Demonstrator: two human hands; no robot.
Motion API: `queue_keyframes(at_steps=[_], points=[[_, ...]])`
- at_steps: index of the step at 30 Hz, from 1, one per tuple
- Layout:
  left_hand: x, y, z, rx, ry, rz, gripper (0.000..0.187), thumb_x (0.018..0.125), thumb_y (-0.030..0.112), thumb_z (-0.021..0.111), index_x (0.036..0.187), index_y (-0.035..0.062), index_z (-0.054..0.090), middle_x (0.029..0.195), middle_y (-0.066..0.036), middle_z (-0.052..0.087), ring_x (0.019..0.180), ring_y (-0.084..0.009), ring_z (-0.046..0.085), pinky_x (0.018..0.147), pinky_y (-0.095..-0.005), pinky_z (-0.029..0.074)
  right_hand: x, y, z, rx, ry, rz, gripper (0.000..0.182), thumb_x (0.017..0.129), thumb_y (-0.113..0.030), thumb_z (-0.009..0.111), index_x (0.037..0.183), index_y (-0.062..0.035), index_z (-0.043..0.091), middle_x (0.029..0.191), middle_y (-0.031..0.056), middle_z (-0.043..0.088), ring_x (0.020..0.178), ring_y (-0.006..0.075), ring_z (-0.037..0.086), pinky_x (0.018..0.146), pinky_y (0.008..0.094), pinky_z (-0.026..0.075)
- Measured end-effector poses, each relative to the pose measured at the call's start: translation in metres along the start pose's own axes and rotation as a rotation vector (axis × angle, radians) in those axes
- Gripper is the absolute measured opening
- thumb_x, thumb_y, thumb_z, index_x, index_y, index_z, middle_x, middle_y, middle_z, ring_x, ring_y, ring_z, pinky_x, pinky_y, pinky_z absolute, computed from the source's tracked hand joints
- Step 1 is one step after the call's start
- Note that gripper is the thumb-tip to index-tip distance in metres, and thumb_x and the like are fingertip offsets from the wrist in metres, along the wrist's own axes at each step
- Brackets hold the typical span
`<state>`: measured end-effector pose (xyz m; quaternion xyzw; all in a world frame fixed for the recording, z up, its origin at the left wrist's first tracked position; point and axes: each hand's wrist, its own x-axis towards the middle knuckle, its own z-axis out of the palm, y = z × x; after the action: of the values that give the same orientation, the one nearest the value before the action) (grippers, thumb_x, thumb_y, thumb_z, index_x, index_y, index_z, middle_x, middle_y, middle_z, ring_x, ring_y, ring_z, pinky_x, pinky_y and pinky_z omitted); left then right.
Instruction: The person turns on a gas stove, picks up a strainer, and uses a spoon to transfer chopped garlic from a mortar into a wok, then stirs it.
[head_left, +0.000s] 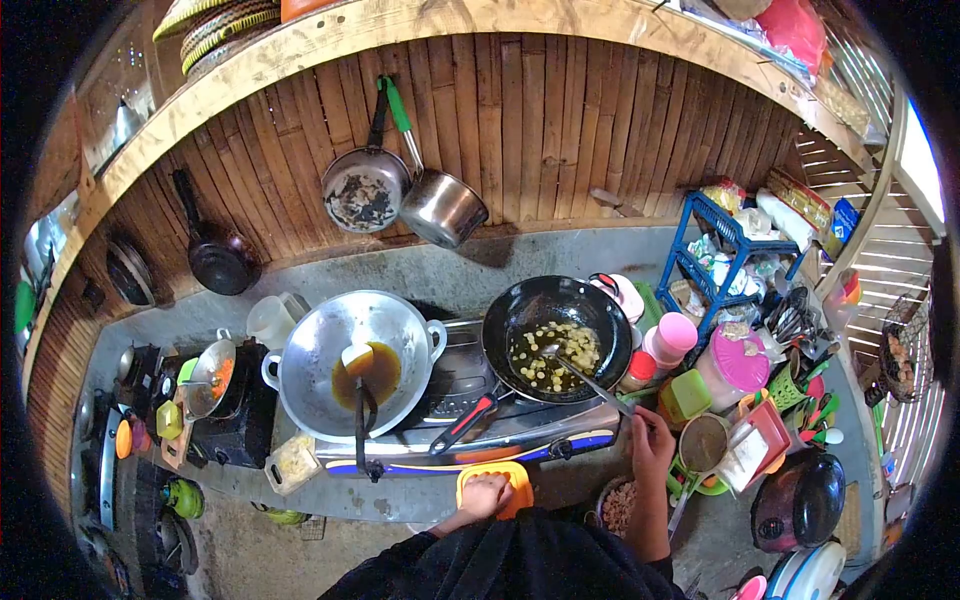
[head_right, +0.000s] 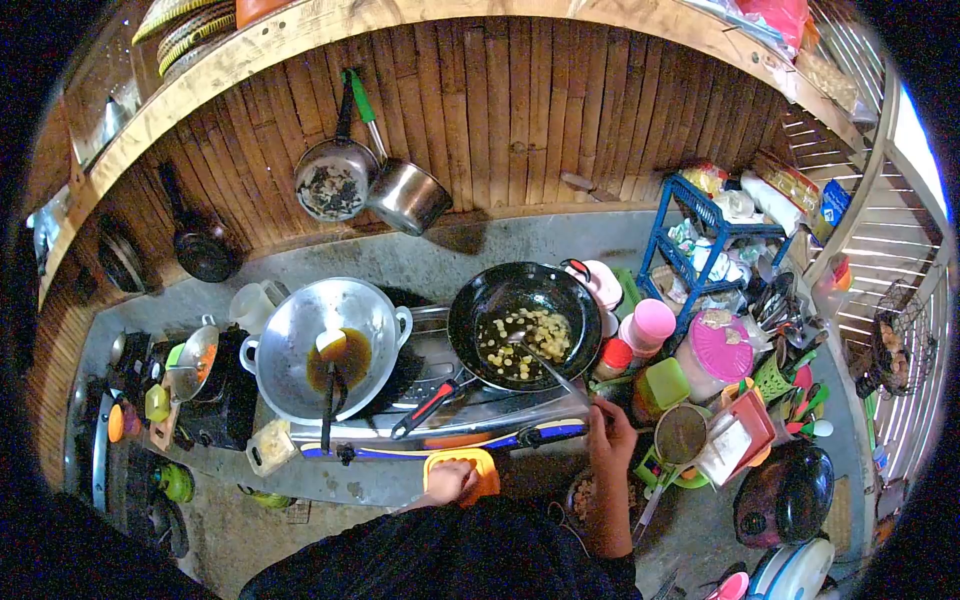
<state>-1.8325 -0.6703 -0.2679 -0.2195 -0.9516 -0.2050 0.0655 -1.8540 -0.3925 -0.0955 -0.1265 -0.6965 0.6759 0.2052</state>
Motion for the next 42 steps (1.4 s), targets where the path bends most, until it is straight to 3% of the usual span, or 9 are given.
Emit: queue_keyframes(at_steps=[1,16,21,28,29,33,37,39,42], points=[[0.0,0.0,0.0,-0.006,0.001,-0.003,0.017,0.078,0.027,0.057,0.08,0.0116,0.062,0.076,-0.007,0.064,0.073,-0.0246,0.063,0.065,-0.0402,0.047,0.003,0.0,-0.002,-0.023,0.032,-0.16,0.018,0.09,-0.011,0.057,0.104,0.0003,0.06,0.07,0.0027,0.059,0.048,0.0038,0.044,0.043,0.0171,0.034],[0.0,-0.001,-0.002,-0.077,-0.026,-0.012,0.017,0.078,0.027,0.055,0.076,0.0108,0.061,0.074,-0.008,0.064,0.07,-0.0263,0.063,0.063,-0.0416,0.046,-0.002,-0.021,-0.03,-0.183,0.136,-0.251,0.018,0.091,-0.012,0.056,0.099,0.0027,0.06,0.066,0.0036,0.06,0.05,0.0039,0.048,0.045,0.0169,0.035],[0.0,-0.002,0.006,-0.056,0.016,-0.012,0.017,0.078,0.027,0.055,0.074,0.0112,0.06,0.072,-0.008,0.064,0.069,-0.026,0.063,0.062,-0.0419,0.046,0.006,-0.002,-0.017,-0.218,0.115,-0.169,0.019,0.087,-0.01,0.061,0.101,0.003,0.063,0.074,0.0043,0.065,0.065,0.0073,0.056,0.06,0.0216,0.045],[0.0,-0.005,0.009,-0.028,-0.068,-0.03,0.015,0.078,0.026,0.056,0.073,0.0121,0.059,0.073,-0.008,0.064,0.07,-0.026,0.063,0.062,-0.042,0.046,0.002,0.017,0.018,-0.249,-0.06,-0.081,0.021,0.086,-0.011,0.061,0.104,0.0013,0.062,0.084,0.0119,0.067,0.077,0.0113,0.062,0.07,0.024,0.047],[0.0,-0.005,0.008,-0.043,-0.06,-0.024,0.015,0.078,0.026,0.056,0.074,0.0122,0.059,0.073,-0.008,0.064,0.071,-0.026,0.063,0.062,-0.0422,0.046,0.003,0.028,0.021,-0.299,-0.084,-0.15,0.023,0.085,-0.011,0.06,0.104,0.0005,0.061,0.089,0.0155,0.067,0.081,0.0176,0.066,0.071,0.0274,0.048],[-0.001,-0.002,0.005,-0.037,0.022,0.005,0.014,0.077,0.026,0.056,0.075,0.0125,0.059,0.074,-0.007,0.063,0.072,-0.0261,0.063,0.062,-0.0425,0.046,0.007,0.044,0.029,-0.488,-0.109,-0.419,0.026,0.086,-0.01,0.057,0.11,0.0012,0.058,0.078,0.0105,0.065,0.065,0.013,0.062,0.062,0.0233,0.047],[-0.002,-0.006,0.012,-0.037,0.025,0.011,0.014,0.076,0.026,0.056,0.077,0.0129,0.059,0.075,-0.007,0.063,0.073,-0.0258,0.063,0.063,-0.0424,0.046,0.01,0.052,0.027,-0.445,-0.148,-0.288,0.027,0.086,-0.011,0.057,0.11,0.0004,0.058,0.079,0.0082,0.064,0.058,0.0102,0.057,0.053,0.0229,0.045],[-0.004,-0.011,0.018,-0.039,0.013,0.007,0.014,0.076,0.026,0.056,0.077,0.0129,0.059,0.075,-0.007,0.063,0.073,-0.0256,0.063,0.063,-0.0424,0.046,0.009,0.05,0.025,-0.208,-0.132,-0.162,0.027,0.087,-0.013,0.057,0.111,-0.0005,0.057,0.081,0.0056,0.063,0.055,0.0082,0.052,0.048,0.0231,0.042],[-0.004,-0.014,0.021,-0.03,-0.009,0.031,0.014,0.077,0.026,0.055,0.078,0.013,0.059,0.076,-0.006,0.063,0.072,-0.0251,0.063,0.063,-0.0417,0.046,0.015,0.06,0.011,-0.252,-0.086,-0.178,0.024,0.088,-0.01,0.056,0.11,-0.0009,0.058,0.083,0.0033,0.062,0.056,0.0076,0.051,0.049,0.0223,0.043]])
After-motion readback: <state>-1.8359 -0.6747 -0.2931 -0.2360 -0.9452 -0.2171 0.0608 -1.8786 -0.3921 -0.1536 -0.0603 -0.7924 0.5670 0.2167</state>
